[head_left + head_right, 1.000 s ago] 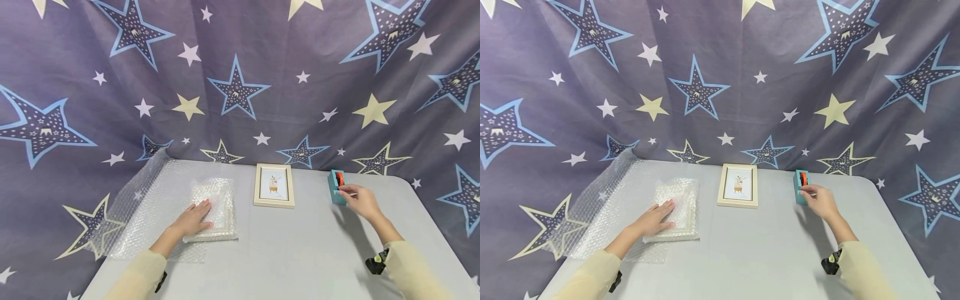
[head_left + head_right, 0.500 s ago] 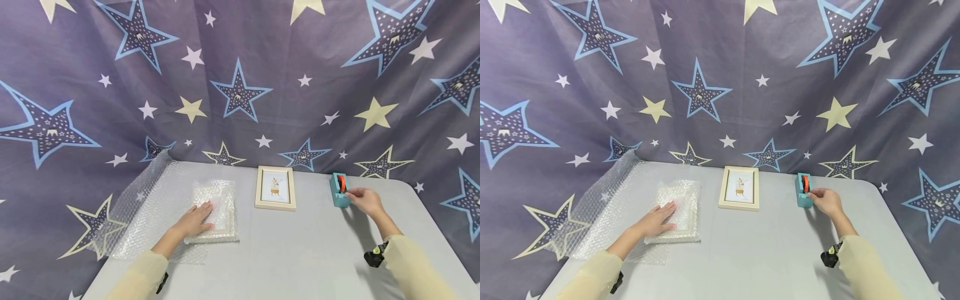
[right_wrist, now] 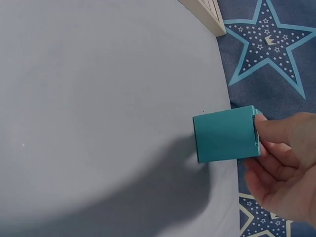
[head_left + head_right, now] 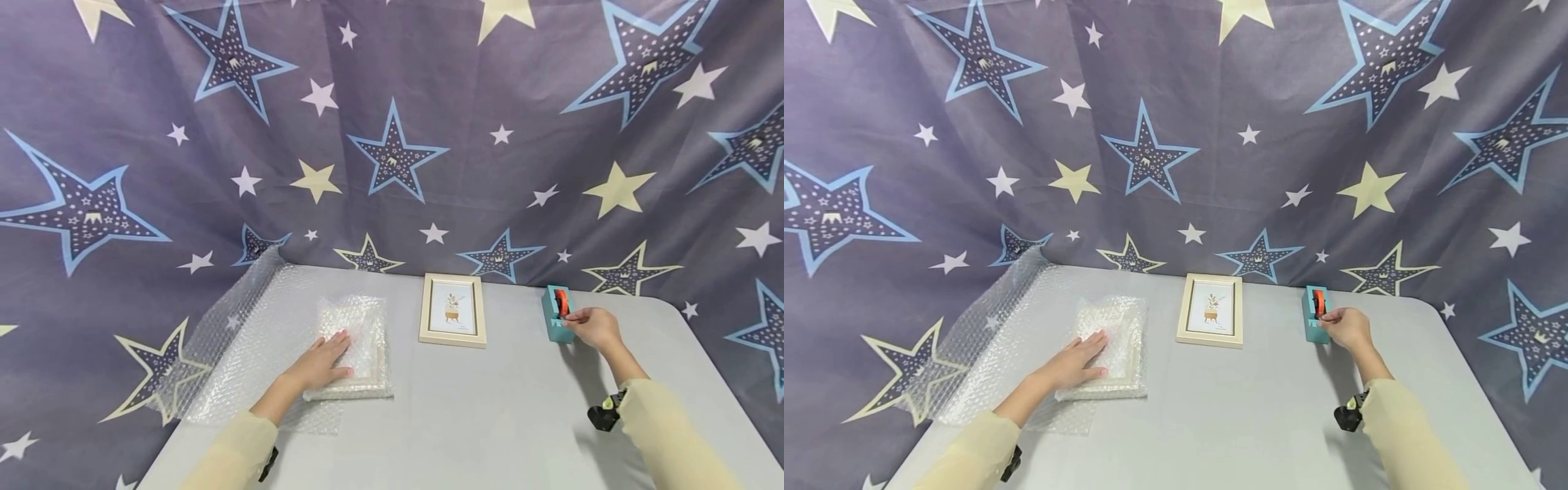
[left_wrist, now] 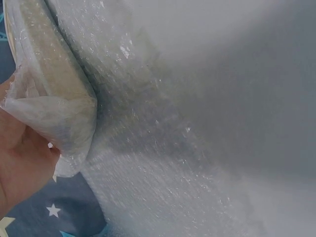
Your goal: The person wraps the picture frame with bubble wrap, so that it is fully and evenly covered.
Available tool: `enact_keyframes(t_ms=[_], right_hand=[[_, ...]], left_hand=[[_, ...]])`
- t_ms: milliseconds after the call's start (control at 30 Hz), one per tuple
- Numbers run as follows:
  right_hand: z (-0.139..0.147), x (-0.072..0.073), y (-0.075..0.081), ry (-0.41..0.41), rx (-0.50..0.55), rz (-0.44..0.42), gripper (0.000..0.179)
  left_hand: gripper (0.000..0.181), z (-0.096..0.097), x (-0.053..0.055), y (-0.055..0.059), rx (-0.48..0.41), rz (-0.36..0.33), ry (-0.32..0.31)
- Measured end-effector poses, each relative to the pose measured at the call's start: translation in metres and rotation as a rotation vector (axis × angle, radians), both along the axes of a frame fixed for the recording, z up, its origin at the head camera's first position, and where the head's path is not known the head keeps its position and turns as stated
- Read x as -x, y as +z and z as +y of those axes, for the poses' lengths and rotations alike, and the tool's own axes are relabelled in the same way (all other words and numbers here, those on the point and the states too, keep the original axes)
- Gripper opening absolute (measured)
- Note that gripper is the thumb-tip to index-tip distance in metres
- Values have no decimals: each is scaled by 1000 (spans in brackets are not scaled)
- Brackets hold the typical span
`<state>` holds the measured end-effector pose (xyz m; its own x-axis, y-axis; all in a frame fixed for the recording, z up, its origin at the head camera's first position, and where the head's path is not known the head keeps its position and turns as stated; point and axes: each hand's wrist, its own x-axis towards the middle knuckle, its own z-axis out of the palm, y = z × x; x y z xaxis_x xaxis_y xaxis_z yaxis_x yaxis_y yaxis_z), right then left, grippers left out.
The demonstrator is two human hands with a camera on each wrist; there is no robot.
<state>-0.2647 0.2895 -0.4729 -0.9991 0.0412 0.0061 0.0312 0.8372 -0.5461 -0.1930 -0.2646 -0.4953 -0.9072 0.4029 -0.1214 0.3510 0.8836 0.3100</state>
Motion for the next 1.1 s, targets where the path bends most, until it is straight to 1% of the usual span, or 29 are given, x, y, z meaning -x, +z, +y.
enact_keyframes(t_ms=[167,300,433,533,667,900,1100], right_hand=[[-2,0,-2,-47,12,8,26],[-3,0,-4,-70,7,35,25],[-6,0,-4,-88,10,34,24],[-8,-1,-3,-96,6,31,24],[-10,-2,-3,-101,-14,48,23],[-10,-2,-6,-101,-40,73,23],[-9,0,-3,-134,-33,100,30]], left_hand=[[72,0,0,1,2,-4,-1],[72,1,1,3,2,-6,-2],[72,1,1,5,2,-1,0],[71,1,1,5,-1,0,0],[70,2,-1,6,-6,-5,-4],[71,4,-3,6,-6,-17,12],[71,5,-3,5,-9,-16,13]])
